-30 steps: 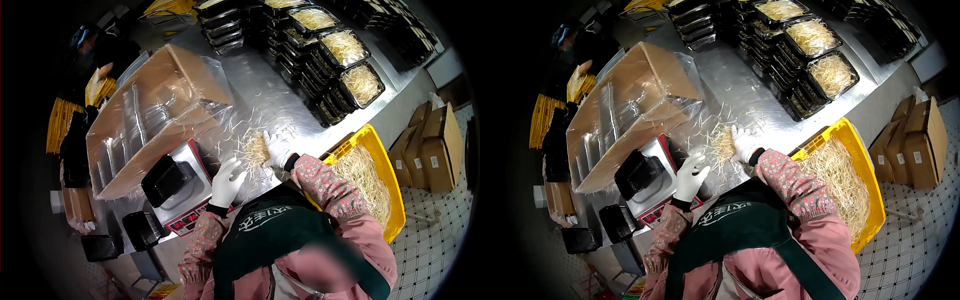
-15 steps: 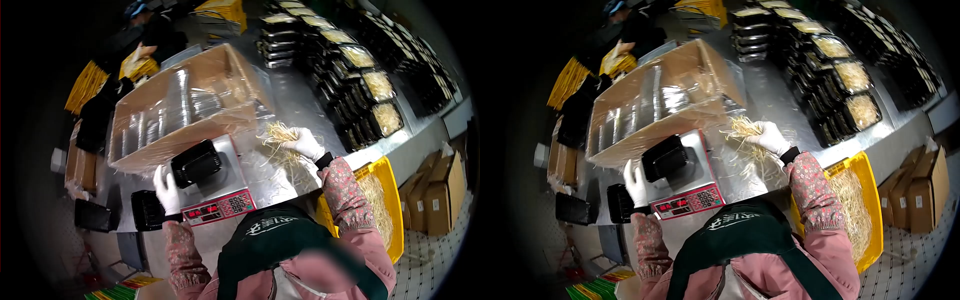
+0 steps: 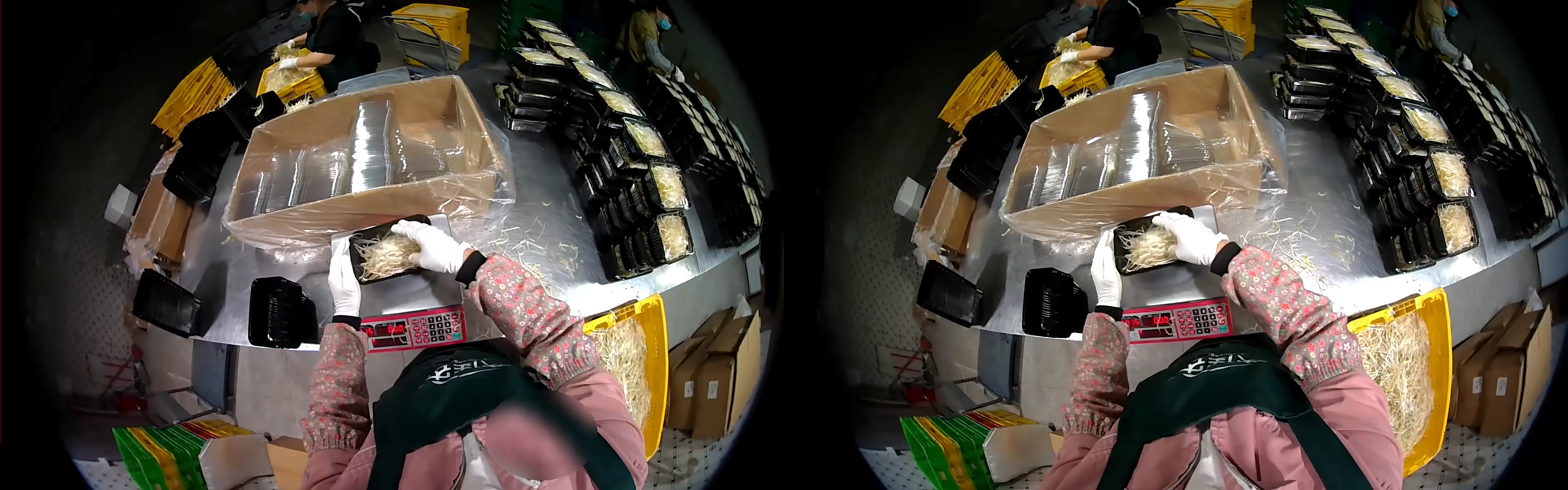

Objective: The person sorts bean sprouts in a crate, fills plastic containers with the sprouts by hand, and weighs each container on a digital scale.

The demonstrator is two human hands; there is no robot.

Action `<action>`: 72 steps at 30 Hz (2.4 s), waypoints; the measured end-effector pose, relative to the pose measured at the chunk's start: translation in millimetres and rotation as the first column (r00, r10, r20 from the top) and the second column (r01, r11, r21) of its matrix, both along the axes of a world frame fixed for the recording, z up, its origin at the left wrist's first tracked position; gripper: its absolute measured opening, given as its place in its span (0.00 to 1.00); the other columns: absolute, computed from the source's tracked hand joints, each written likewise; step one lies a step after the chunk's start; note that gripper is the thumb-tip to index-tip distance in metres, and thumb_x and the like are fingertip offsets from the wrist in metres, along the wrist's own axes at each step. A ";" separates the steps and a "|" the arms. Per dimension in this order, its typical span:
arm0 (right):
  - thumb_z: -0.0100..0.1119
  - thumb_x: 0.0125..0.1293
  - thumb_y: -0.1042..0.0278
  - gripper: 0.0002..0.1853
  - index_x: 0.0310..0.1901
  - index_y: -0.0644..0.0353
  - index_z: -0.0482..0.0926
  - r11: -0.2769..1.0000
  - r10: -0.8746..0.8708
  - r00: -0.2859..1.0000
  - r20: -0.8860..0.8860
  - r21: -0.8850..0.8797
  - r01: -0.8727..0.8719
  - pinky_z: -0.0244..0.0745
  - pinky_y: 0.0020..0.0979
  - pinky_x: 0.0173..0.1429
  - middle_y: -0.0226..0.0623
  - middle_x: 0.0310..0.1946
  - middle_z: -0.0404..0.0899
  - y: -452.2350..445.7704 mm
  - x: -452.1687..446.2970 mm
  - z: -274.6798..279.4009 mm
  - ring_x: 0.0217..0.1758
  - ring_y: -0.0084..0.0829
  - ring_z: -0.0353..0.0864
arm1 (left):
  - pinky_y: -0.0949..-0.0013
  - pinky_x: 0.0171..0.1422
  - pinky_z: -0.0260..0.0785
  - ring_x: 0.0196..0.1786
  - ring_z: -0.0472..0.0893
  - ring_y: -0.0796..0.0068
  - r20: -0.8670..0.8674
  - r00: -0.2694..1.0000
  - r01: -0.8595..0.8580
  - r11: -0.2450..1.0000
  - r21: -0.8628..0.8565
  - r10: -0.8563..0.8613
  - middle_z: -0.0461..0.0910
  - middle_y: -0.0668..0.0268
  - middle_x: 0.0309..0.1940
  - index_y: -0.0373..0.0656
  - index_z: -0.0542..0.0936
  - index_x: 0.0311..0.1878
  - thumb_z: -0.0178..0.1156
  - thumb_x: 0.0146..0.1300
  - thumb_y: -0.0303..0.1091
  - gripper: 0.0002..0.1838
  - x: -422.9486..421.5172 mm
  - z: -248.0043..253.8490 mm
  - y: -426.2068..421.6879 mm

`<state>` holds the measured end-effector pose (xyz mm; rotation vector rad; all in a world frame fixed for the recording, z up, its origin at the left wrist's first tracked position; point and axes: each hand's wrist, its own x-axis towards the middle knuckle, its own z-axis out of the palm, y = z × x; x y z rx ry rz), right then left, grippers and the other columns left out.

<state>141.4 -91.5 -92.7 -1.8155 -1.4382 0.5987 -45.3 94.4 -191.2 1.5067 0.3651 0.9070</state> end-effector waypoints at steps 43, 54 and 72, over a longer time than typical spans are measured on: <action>0.63 0.63 0.45 0.40 0.75 0.47 0.63 0.931 -0.258 0.866 0.429 -0.127 0.341 0.44 0.66 0.79 0.45 0.78 0.55 -170.2 -11.9 -149.6 0.83 0.52 0.47 | 0.60 0.78 0.58 0.72 0.70 0.56 -0.282 0.849 -0.248 0.808 0.534 0.447 0.71 0.50 0.70 0.31 0.69 0.71 0.48 0.78 0.31 0.23 -46.5 81.2 27.4; 0.44 0.76 0.38 0.38 0.80 0.50 0.56 0.072 -0.905 0.050 0.421 0.036 0.997 0.29 0.55 0.84 0.49 0.82 0.45 -301.6 137.5 -169.1 0.86 0.51 0.39 | 0.60 0.71 0.69 0.68 0.75 0.59 -0.263 0.807 -0.373 0.801 0.469 0.529 0.75 0.52 0.67 0.29 0.72 0.68 0.42 0.81 0.32 0.21 -101.2 142.4 -31.5; 0.47 0.71 0.31 0.46 0.80 0.56 0.52 0.397 -0.789 0.428 0.442 -0.166 0.903 0.36 0.48 0.85 0.50 0.82 0.46 -249.1 274.3 -197.2 0.86 0.48 0.40 | 0.62 0.67 0.71 0.60 0.81 0.63 -0.357 0.732 -0.363 0.777 0.515 0.580 0.79 0.55 0.62 0.32 0.76 0.65 0.43 0.82 0.36 0.21 -86.3 150.4 -122.5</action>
